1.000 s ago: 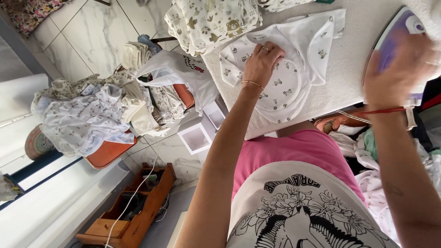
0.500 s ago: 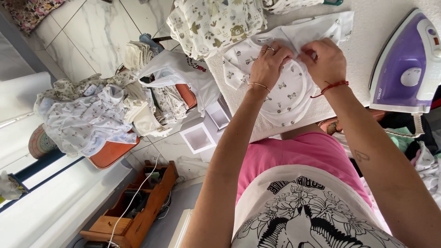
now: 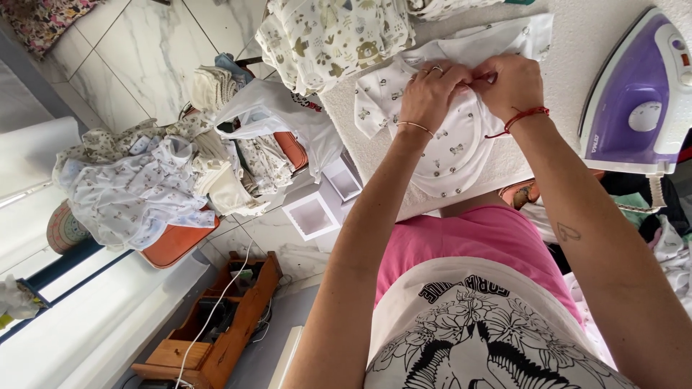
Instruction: The person irons and folds baby clothes on an ironing board, smoothing the fabric and using a steam iron before folding each piece neatly.
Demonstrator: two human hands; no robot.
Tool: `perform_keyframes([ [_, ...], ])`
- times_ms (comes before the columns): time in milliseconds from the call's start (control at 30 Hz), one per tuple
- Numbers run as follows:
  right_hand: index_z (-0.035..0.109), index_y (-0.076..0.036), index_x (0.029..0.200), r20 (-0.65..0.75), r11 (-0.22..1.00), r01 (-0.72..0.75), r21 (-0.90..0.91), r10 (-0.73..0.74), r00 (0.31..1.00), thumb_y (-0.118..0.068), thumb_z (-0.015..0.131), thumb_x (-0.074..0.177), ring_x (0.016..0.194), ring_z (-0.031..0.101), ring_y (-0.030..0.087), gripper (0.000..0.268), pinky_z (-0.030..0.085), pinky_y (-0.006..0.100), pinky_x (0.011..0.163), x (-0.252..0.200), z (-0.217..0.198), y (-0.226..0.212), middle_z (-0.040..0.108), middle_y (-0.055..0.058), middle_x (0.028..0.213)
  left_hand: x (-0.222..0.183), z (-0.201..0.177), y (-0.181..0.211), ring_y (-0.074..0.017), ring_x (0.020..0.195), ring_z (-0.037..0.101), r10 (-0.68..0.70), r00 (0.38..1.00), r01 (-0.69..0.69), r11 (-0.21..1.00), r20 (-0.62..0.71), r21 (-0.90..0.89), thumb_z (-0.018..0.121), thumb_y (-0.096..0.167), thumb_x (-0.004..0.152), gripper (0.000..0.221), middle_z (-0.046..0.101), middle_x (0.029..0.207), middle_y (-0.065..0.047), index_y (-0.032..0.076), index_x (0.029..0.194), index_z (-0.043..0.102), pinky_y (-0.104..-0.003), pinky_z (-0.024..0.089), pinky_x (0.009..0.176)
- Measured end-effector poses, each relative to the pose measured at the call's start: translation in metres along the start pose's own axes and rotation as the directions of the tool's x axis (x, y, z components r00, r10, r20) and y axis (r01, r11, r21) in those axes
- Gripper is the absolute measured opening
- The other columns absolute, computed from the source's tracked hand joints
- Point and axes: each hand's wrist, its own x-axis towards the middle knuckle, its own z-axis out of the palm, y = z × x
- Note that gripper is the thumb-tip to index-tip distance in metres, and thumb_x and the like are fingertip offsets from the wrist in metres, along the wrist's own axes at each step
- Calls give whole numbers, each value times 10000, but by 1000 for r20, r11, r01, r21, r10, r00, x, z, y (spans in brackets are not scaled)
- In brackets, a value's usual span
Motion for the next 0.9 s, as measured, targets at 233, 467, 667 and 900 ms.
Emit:
perform_keyframes([
  [233,689,-153,825,52,1000,-7,0,7,999,-102,632,778,683,567,180,90,465,299,606,1,-8,-4,631,14,738,11,-1,21,-299,831,536,-227,972,224,974,59,44,475,159,792,44,564,743,-20,174,768,442,-452,442,509],
  [467,675,-111,815,27,992,116,47,-117,993,9,596,740,690,582,179,162,470,278,648,3,0,12,637,5,747,26,16,24,-266,787,523,-315,931,252,920,184,300,600,80,706,167,561,692,-5,163,762,467,-396,456,576],
  [667,599,-104,803,-36,996,68,55,-66,997,-4,531,739,692,561,232,136,444,328,609,-5,3,10,606,24,762,44,40,29,-257,906,548,-465,859,316,810,214,494,504,82,729,193,641,805,20,212,854,573,-440,441,696],
  [900,500,-58,807,-138,975,105,194,-79,987,20,480,792,645,517,156,82,412,252,544,-12,-1,6,554,39,743,66,58,34,-155,841,588,-657,700,427,699,280,573,532,114,736,182,636,795,47,239,846,605,-318,462,629],
])
